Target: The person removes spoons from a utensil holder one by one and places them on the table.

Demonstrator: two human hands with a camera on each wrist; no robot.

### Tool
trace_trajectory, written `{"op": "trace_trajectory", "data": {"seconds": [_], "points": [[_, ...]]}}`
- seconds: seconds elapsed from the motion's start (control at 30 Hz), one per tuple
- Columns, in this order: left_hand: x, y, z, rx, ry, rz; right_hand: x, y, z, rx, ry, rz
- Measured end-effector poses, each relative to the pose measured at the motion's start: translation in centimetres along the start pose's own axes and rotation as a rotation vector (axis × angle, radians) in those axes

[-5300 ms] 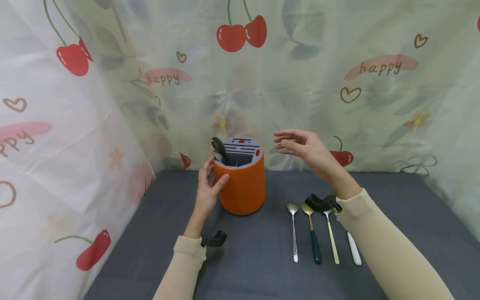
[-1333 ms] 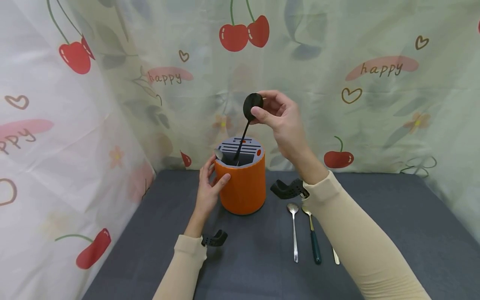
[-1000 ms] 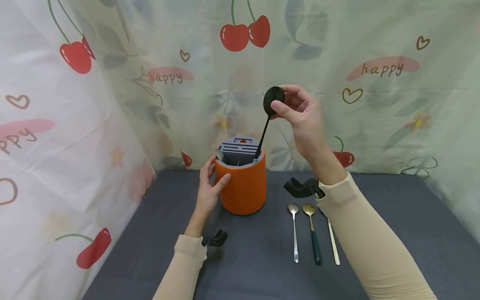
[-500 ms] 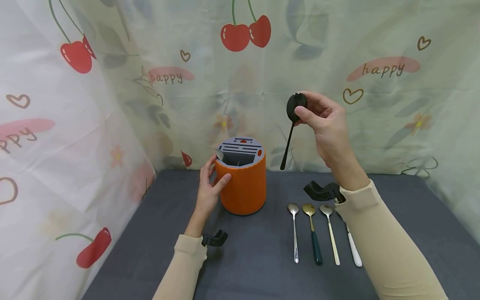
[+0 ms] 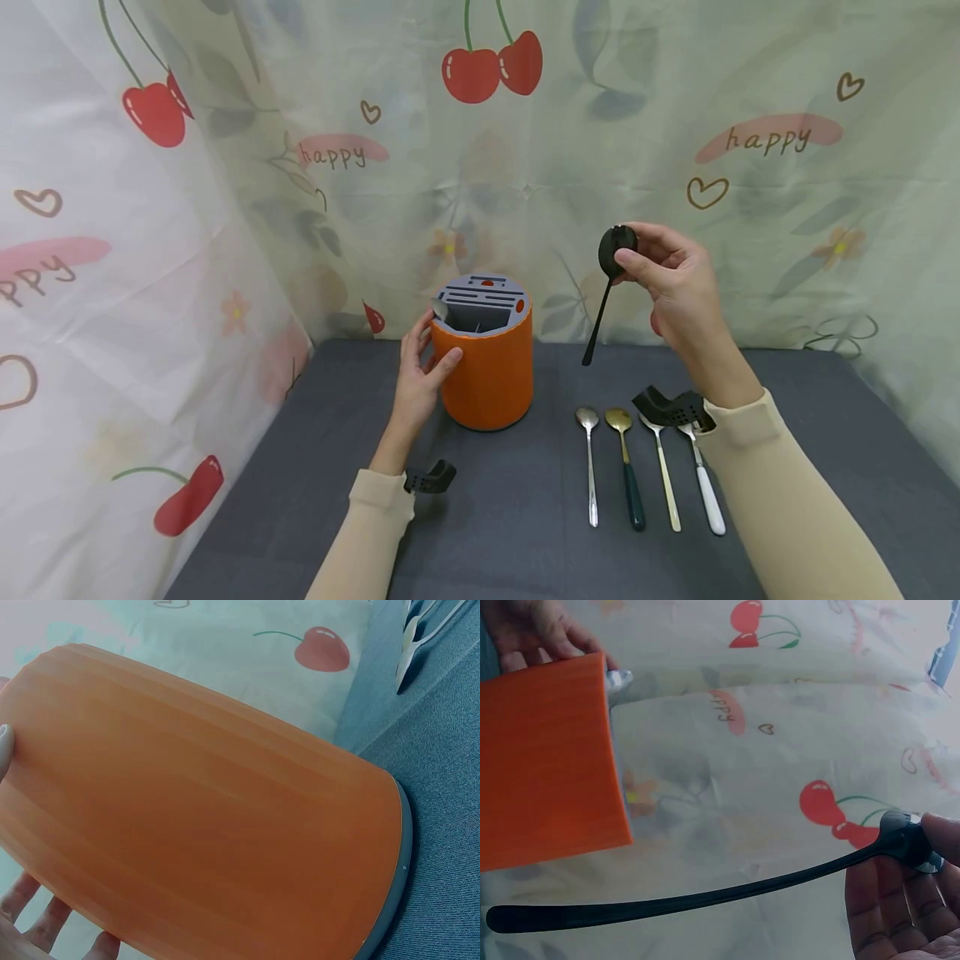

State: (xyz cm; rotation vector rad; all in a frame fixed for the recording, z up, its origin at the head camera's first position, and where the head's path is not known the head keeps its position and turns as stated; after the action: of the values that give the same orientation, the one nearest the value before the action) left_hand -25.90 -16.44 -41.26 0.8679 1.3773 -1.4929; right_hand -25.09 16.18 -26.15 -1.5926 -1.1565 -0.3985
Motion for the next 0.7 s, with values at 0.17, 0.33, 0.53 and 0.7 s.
{"op": "trace_trajectory", "data": {"seconds": [0.17, 0.33, 0.53, 0.7], "points": [[-0.2, 0.0, 0.0, 0.005, 0.004, 0.005, -0.4, 0.8, 1.4, -0.014, 0.013, -0.029], [0.6, -0.1, 0.0, -0.006, 0.004, -0.026, -0.5, 1.7, 3.1, -0.01, 0.042, -0.052], [0.8, -0.1, 0.0, 0.0, -0.008, -0.043, -0.2, 3.2, 5.7, -0.026, 0.033, -0.1], [0.8, 0.0, 0.1, -0.005, -0.016, -0.045, -0.1, 4.0, 7.6, -0.043, 0.033, -0.13]]}}
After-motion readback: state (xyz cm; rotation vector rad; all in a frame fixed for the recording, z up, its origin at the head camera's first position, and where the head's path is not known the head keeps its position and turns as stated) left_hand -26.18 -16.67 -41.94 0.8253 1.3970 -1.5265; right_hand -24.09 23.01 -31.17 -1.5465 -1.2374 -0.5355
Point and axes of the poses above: each hand's wrist, its own y-axis away from the middle knuckle, its own z-axis out of the back of the hand, x = y × z, the point moved 1 cm from there along -y, towards the middle knuckle, and after that the axes turned 6 degrees about -y, right-handed, at the moved point
